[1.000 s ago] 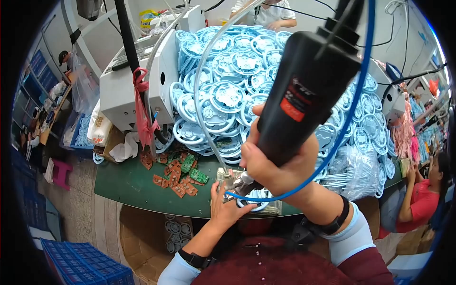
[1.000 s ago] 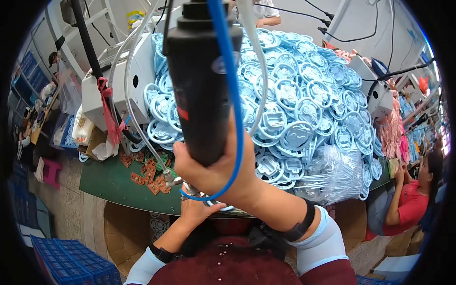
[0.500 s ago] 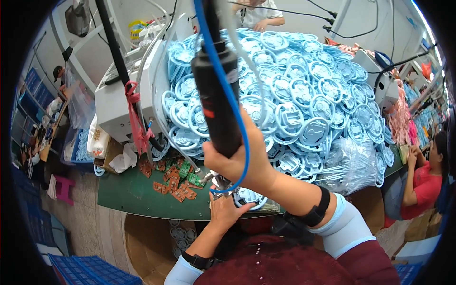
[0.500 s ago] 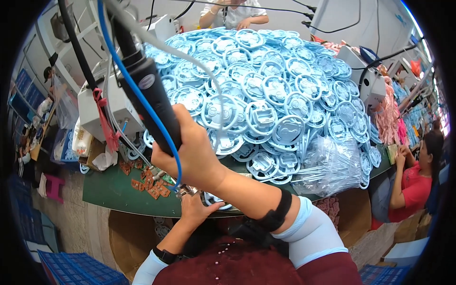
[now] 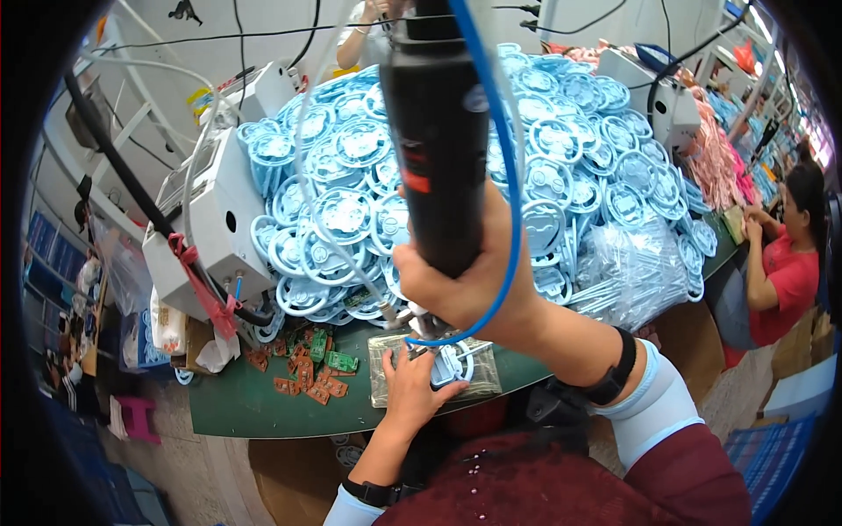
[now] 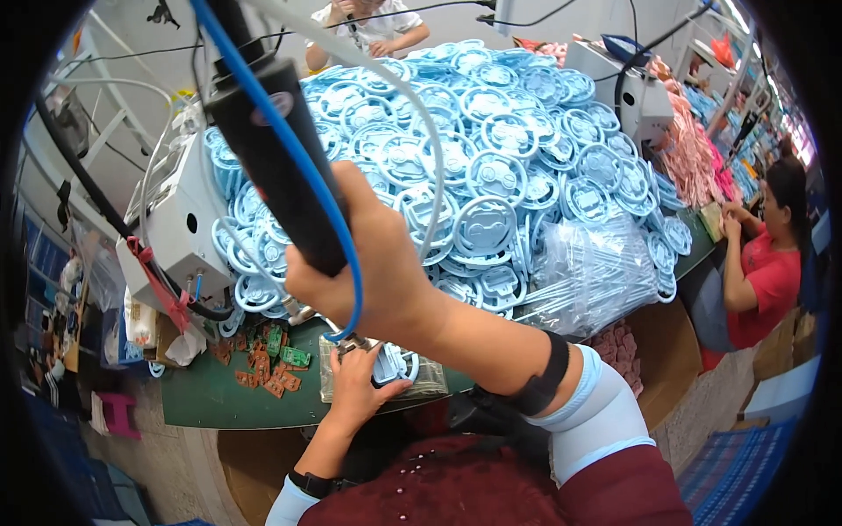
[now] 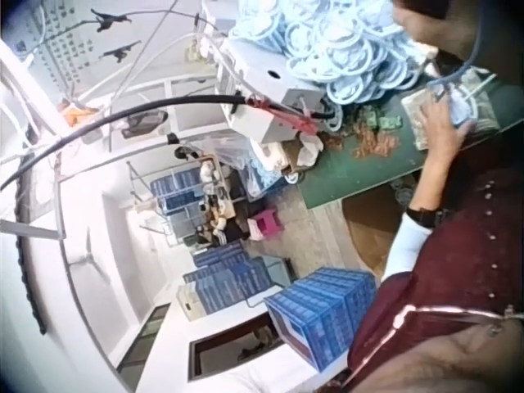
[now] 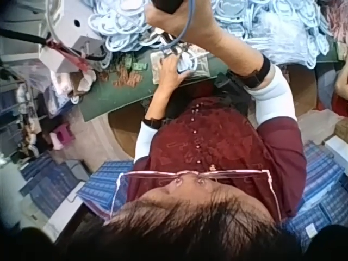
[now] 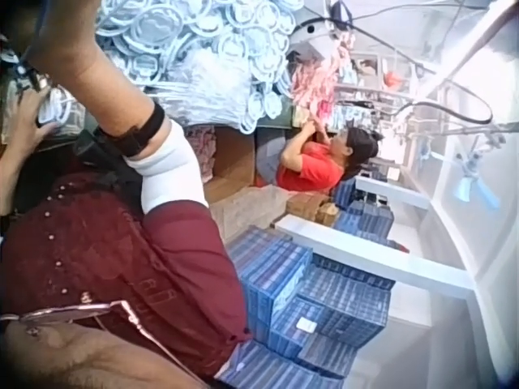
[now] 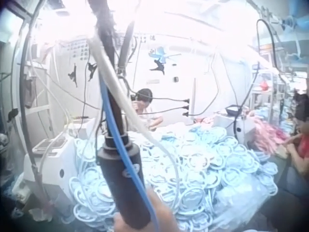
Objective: The recorder uses an electric screwdriver to assemble small light blue toy parts and circuits.
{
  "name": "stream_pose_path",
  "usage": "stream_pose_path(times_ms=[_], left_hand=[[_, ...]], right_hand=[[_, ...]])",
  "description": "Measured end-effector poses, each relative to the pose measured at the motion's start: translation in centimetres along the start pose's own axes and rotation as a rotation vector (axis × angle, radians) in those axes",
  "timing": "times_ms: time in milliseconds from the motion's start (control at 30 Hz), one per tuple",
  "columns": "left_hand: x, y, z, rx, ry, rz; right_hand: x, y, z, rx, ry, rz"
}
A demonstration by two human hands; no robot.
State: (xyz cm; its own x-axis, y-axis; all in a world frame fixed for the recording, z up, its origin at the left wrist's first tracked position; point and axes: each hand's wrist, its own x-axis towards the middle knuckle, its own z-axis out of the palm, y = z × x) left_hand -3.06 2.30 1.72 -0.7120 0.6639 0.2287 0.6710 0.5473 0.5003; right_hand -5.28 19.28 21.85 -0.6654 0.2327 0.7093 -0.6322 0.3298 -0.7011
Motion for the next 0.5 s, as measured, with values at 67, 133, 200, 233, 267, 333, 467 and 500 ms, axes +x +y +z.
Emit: stream_pose_path(times_ms=[67, 133, 200, 233, 267, 333, 467, 500], left_hand=[[0.4, 0.6, -0.7, -0.048, -0.042, -0.099], [0.4, 0.6, -0.6, -0.053, -0.037, -0.096], [0.4, 0.5, -0.6, -0.062, -0.026, -0.1], [0.3, 0.4, -0.3, -0.064, -0.031, -0.098], [0.2, 0.1, 0.0, -0.022, -0.013, -0.066], [-0.1, -0.1, 0.2, 0.022, 0.005, -0.03], [-0.2, -0.1, 0.2, -0.045, -0.055, -0.096], [-0.3, -0.1, 0.2, -0.058, -0.058, -0.115]], right_hand=[[-0.2, -0.2, 0.3, 0.05, -0.008, 0.066], [-0.1, -0.1, 0.3, 0.033, -0.023, 0.064], [-0.2, 0.7, 0.6, 0.04, -0.005, 0.046], [-0.4, 1.0, 0.7, 0.043, 0.006, 0.027], [-0.6, 1.1, 0.7, 0.04, 0.008, 0.03], [-0.8, 1.2, 0.8, 0.019, 0.06, 0.031], [-1.1, 2.0, 2.1, 0.09, -0.086, 0.048], [-0.8, 1.8, 1.7, 0.106, -0.18, 0.141]])
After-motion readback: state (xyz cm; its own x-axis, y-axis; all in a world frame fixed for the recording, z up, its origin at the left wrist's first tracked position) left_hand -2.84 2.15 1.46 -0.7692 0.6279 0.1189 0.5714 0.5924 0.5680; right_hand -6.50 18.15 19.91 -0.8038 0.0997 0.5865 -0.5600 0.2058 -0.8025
